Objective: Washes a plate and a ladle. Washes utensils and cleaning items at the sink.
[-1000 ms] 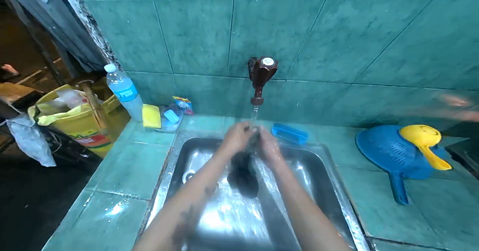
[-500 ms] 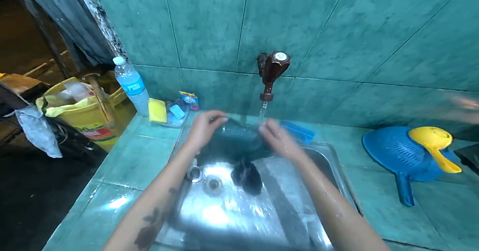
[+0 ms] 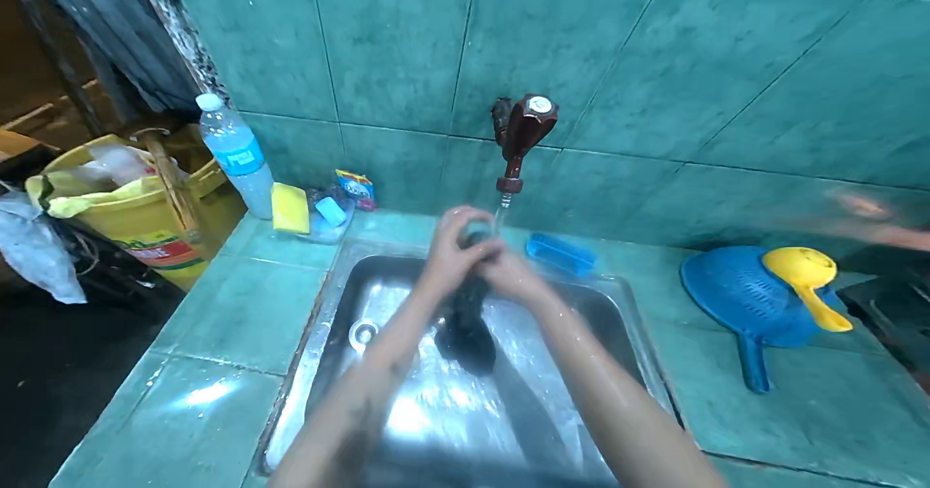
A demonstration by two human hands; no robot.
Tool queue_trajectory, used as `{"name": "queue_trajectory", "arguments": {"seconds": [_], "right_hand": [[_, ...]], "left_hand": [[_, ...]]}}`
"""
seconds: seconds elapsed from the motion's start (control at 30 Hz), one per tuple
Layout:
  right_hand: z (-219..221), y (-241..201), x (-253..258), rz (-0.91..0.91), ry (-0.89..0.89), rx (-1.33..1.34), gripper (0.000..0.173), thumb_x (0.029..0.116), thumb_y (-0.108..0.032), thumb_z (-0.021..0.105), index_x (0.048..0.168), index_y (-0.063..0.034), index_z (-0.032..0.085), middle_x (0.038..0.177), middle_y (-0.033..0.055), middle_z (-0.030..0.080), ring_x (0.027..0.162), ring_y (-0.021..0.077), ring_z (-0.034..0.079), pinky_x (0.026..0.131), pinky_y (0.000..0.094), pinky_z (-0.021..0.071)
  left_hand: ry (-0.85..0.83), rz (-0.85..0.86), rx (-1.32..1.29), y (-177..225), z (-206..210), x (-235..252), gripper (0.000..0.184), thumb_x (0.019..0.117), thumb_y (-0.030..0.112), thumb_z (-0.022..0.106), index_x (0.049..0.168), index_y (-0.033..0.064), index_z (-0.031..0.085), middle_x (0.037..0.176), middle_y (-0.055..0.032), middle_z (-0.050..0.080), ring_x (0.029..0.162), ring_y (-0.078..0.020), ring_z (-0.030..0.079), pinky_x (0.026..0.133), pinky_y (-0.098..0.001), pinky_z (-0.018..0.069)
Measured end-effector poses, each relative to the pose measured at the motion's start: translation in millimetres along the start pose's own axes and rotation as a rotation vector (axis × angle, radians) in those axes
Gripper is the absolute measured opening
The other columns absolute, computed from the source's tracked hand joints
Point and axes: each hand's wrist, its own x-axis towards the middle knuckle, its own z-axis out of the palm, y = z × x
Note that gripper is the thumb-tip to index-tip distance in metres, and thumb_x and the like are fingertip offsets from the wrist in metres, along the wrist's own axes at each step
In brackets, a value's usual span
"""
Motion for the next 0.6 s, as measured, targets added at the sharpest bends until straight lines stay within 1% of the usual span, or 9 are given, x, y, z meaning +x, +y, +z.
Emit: {"name": "queue_trajectory", "arguments": {"seconds": [0.03,0.1,0.17,0.23,0.3,0.37,0.43,0.53,0.6], "right_hand": [[-3,-8,1,0.050,0.038,0.044,0.036,0.1013,-0.004,0.058,0.137,0.0040,0.056,0.126,0.0187,0.066,0.115,0.0202,0.064,0.102,0.0416,0.0515],[-19,-20,-1,0.111,0.160,0.230,0.042,0.1064,-0.013,0.054,0.146,0.0007,0.048,0.130,0.0156,0.063,0.114,0.0158,0.064,0.100,0.0370,0.0534],[-36,-16,-5,0.103,0.317,0.490,0.045,0.1071,-0.022,0.054,0.148,-0.0052,0.046,0.118,0.0094,0.067,0.100,0.0128,0.067,0.088,0.0356,0.0588],[-42,2,-12,0.081,0.460,0.777,0.045,0.1080,-0.028,0.052,0.148,-0.0102,0.043,0.120,0.0061,0.066,0.105,0.0141,0.067,0.091,0.0376,0.0593],[-27,33,-20,0.154,0.557,0.969,0.046,0.1080,-0.034,0.050,0.148,-0.0135,0.041,0.123,0.0049,0.064,0.108,0.0146,0.066,0.092,0.0370,0.0577],[15,53,-28,0.425,0.571,0.993,0.049,0.1062,-0.050,0.046,0.140,-0.0151,0.050,0.115,0.0046,0.065,0.097,0.0164,0.064,0.080,0.0377,0.0563],[58,48,-38,0.546,0.432,1.164,0.061,0.1064,-0.062,0.029,0.147,-0.0190,0.045,0.138,0.0075,0.057,0.123,0.0242,0.056,0.099,0.0510,0.0481],[82,22,-25,0.490,0.411,1.513,0.062,0.1028,-0.067,0.026,0.132,-0.0201,0.054,0.121,0.0051,0.067,0.113,0.0213,0.064,0.093,0.0475,0.0546],[67,1,-13,0.419,0.461,1.531,0.046,0.1066,-0.055,0.035,0.125,-0.0182,0.056,0.111,0.0033,0.068,0.102,0.0170,0.067,0.086,0.0405,0.0579]], "left_hand": [[-0.008,-0.064,-0.073,-5,12,-3,0.058,0.0933,0.019,0.074,0.144,0.0024,0.050,0.143,-0.0181,0.054,0.127,-0.0243,0.055,0.101,-0.0416,0.0504],[-0.067,-0.214,-0.155,-12,28,-13,0.072,0.0972,0.021,0.071,0.155,0.0026,0.032,0.144,-0.0212,0.054,0.128,-0.0248,0.058,0.108,-0.0434,0.0495],[-0.161,-0.294,-0.037,-14,35,-19,0.063,0.0938,0.024,0.076,0.143,-0.0031,0.049,0.132,-0.0222,0.063,0.122,-0.0270,0.063,0.108,-0.0462,0.0496],[-0.238,-0.266,0.105,-12,36,-15,0.050,0.0933,0.018,0.075,0.136,-0.0021,0.059,0.126,-0.0217,0.067,0.119,-0.0297,0.065,0.107,-0.0499,0.0498],[-0.190,-0.262,0.095,-5,37,-8,0.051,0.0925,0.007,0.072,0.139,-0.0043,0.055,0.129,-0.0244,0.065,0.121,-0.0321,0.064,0.107,-0.0501,0.0495],[-0.136,-0.255,0.008,0,42,-5,0.053,0.0917,0.000,0.068,0.141,-0.0064,0.051,0.135,-0.0255,0.060,0.124,-0.0318,0.061,0.108,-0.0481,0.0482],[-0.079,-0.218,-0.073,4,45,-7,0.049,0.0900,-0.004,0.067,0.137,-0.0082,0.053,0.133,-0.0255,0.061,0.120,-0.0299,0.062,0.105,-0.0453,0.0499],[-0.013,-0.194,-0.076,-2,34,-23,0.045,0.0877,-0.002,0.070,0.131,-0.0032,0.059,0.131,-0.0205,0.061,0.119,-0.0254,0.062,0.103,-0.0436,0.0514],[0.068,-0.147,-0.086,-8,19,-42,0.047,0.0832,-0.004,0.073,0.128,-0.0042,0.061,0.131,-0.0204,0.060,0.120,-0.0250,0.061,0.103,-0.0426,0.0521]]}}
